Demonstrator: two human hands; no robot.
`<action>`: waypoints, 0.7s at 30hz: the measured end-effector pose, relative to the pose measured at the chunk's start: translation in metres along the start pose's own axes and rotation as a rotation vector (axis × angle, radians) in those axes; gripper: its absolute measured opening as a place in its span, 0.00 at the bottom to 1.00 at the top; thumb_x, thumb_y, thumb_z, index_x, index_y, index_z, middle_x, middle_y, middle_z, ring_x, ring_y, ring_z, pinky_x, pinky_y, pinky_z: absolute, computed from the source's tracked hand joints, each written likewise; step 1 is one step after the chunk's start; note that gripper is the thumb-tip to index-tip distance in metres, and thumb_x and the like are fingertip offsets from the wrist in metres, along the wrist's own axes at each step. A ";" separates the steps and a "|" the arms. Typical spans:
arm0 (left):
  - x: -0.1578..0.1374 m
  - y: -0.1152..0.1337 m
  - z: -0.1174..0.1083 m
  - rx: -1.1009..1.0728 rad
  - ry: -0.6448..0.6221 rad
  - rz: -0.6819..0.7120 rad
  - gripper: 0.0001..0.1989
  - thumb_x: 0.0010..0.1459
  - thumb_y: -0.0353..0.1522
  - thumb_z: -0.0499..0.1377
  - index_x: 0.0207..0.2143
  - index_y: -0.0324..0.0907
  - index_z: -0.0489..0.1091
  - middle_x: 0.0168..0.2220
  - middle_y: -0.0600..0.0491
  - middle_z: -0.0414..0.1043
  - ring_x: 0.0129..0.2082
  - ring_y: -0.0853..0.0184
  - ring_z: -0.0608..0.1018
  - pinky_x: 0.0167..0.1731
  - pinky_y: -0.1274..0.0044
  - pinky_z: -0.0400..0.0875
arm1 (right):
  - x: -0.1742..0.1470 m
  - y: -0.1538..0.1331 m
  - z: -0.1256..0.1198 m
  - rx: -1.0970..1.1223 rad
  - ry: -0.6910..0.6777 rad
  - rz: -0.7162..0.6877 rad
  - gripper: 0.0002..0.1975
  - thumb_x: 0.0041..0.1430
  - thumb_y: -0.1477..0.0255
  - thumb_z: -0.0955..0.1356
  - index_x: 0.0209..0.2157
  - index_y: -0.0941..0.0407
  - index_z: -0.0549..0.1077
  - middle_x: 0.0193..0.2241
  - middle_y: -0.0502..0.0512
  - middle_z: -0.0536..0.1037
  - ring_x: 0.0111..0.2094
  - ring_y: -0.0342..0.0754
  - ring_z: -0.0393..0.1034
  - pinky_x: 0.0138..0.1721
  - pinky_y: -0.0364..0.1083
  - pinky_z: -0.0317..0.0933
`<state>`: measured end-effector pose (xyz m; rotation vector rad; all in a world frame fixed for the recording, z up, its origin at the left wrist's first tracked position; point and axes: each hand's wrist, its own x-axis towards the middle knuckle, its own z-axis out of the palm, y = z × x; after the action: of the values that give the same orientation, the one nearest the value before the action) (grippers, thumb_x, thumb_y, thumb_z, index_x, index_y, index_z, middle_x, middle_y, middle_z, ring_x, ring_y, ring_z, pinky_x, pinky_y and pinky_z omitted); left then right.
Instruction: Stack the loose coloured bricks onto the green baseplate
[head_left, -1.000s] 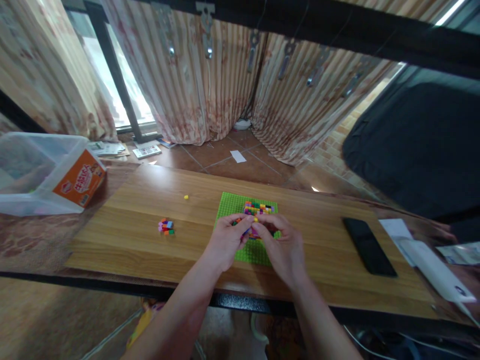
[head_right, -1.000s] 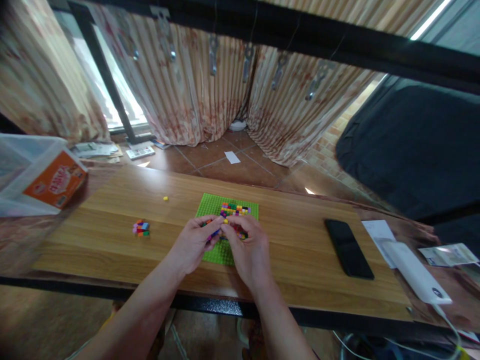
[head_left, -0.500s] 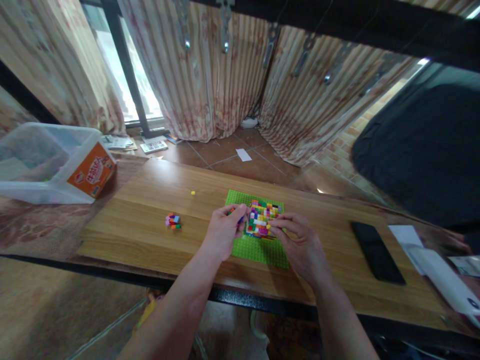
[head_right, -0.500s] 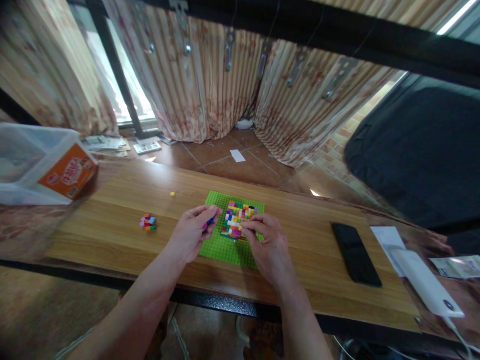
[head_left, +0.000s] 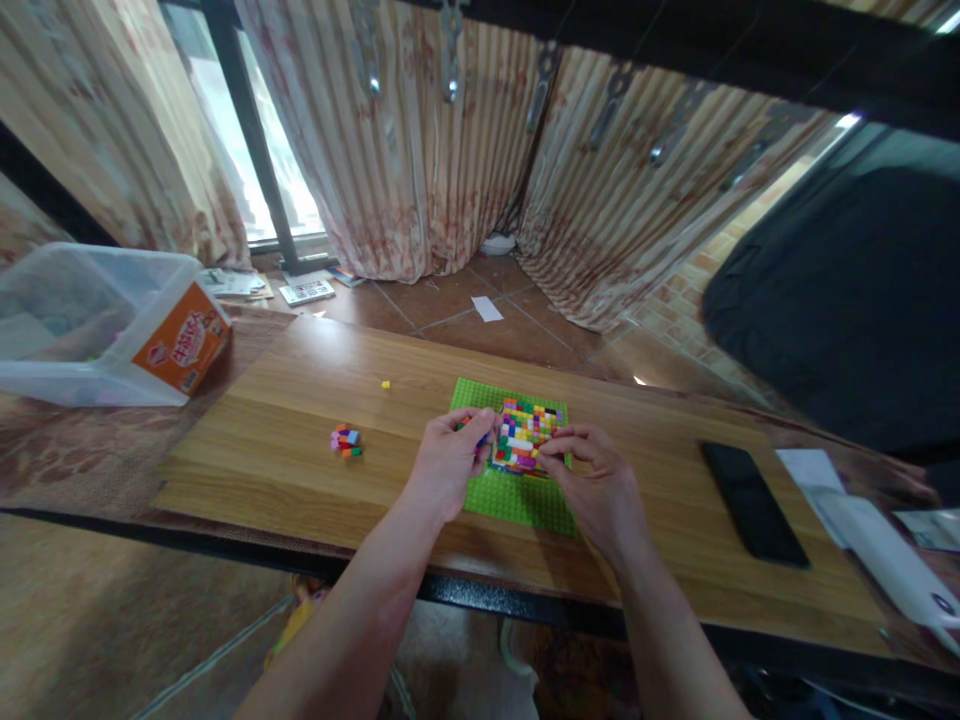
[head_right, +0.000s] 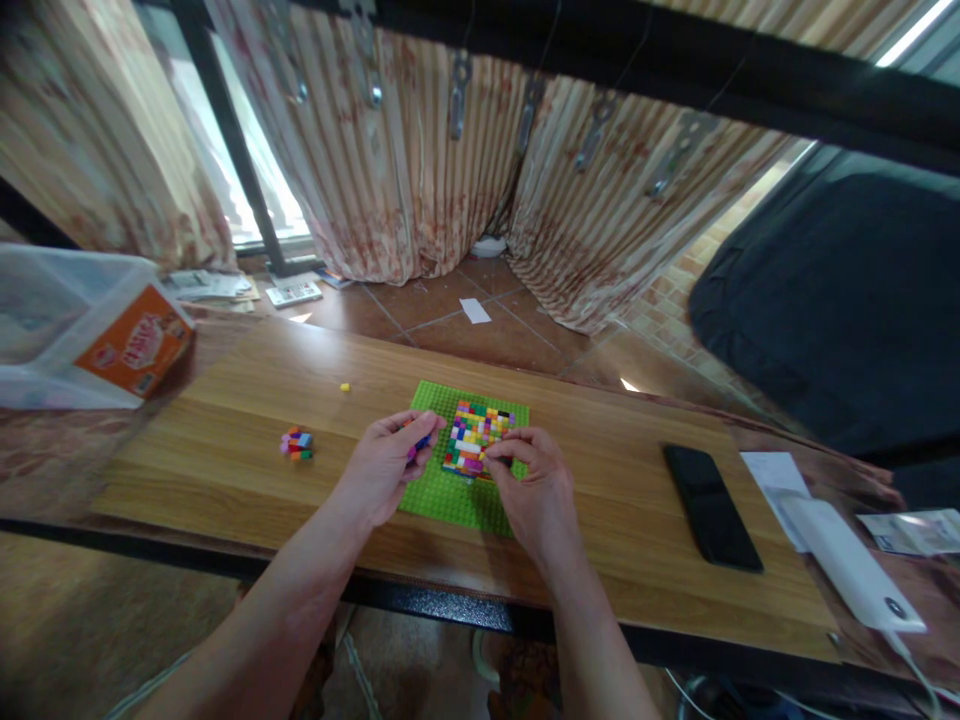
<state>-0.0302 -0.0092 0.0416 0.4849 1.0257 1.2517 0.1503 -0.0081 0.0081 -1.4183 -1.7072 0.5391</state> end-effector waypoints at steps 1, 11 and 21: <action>0.000 0.000 0.000 -0.001 -0.001 0.000 0.12 0.47 0.37 0.67 0.26 0.35 0.73 0.21 0.58 0.63 0.15 0.81 0.59 0.14 0.85 0.42 | 0.000 0.000 0.000 -0.003 0.002 -0.001 0.06 0.53 0.64 0.72 0.27 0.50 0.80 0.36 0.54 0.75 0.40 0.51 0.72 0.46 0.53 0.64; 0.000 -0.004 0.000 -0.038 -0.018 -0.010 0.13 0.47 0.37 0.68 0.26 0.34 0.72 0.21 0.58 0.63 0.15 0.82 0.60 0.12 0.86 0.42 | -0.001 0.002 0.001 -0.015 -0.005 0.081 0.05 0.51 0.64 0.73 0.27 0.50 0.81 0.35 0.52 0.73 0.39 0.50 0.70 0.44 0.52 0.62; 0.002 0.002 -0.005 -0.474 -0.110 -0.263 0.11 0.62 0.32 0.55 0.30 0.33 0.72 0.23 0.54 0.63 0.16 0.81 0.63 0.10 0.90 0.51 | -0.001 0.006 0.000 -0.065 0.000 0.044 0.07 0.51 0.61 0.73 0.28 0.49 0.81 0.35 0.53 0.74 0.38 0.51 0.70 0.41 0.52 0.62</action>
<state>-0.0358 -0.0075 0.0399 0.0483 0.6447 1.1671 0.1534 -0.0075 0.0030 -1.5049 -1.7114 0.5115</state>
